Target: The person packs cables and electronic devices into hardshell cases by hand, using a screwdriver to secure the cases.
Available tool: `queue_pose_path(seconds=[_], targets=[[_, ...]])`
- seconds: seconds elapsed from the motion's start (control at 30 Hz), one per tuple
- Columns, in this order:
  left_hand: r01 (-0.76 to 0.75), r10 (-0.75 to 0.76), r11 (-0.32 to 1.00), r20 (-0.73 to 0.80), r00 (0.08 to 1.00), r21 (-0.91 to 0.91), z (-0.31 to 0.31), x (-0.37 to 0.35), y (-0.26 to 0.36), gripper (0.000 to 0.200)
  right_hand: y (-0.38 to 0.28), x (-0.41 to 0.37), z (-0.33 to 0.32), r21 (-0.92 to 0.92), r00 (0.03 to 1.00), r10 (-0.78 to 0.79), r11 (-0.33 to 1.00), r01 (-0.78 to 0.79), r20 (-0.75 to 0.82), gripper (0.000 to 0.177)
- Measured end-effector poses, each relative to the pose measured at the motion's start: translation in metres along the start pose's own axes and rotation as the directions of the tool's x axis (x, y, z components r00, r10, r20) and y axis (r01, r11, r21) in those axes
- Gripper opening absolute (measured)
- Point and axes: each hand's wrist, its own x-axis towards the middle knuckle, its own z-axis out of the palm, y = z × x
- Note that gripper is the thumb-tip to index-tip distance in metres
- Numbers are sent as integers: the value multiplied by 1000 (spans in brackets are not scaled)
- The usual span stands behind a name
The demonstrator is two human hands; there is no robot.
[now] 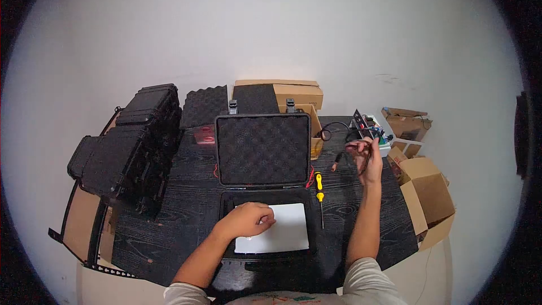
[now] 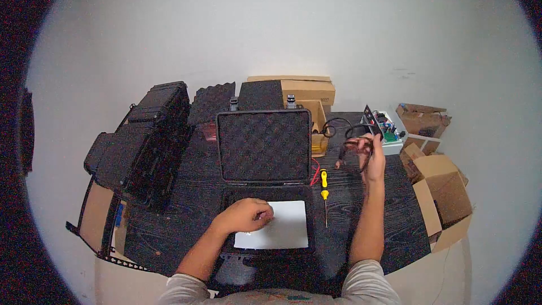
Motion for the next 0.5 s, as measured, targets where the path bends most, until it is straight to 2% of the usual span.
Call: queue_pose_path(seconds=[0.03,0.13,0.17,0.23,0.3,0.37,0.4,0.43,0.5], targets=[[-3,3,1000,-4,1000,3,0,0,1,11,-2,-3,3,89,997,-8,996,1,74,54],[-7,7,1000,11,1000,31,-1,0,1,11,-2,-1,-5,149,995,-51,988,37,89,60],[-19,19,999,9,1000,32,0,0,-2,11,-6,-1,-10,72,997,-9,997,4,76,54],[-42,42,999,6,999,34,2,0,-7,11,-5,2,-26,-267,997,65,962,-51,46,50],[-33,32,999,18,999,26,0,0,-5,10,-5,3,-41,-549,986,166,822,-153,-26,41],[-28,28,999,21,999,21,1,0,-4,10,3,4,-62,-708,965,263,683,-177,12,37],[-28,27,999,18,999,21,2,0,-5,10,5,5,-68,-777,950,313,603,-180,23,36],[-27,26,999,15,1000,21,3,0,-6,10,5,6,-75,-895,939,342,429,-123,35,29],[-30,30,999,11,999,14,5,0,-8,10,8,2,-75,-966,935,355,245,-83,10,25]])
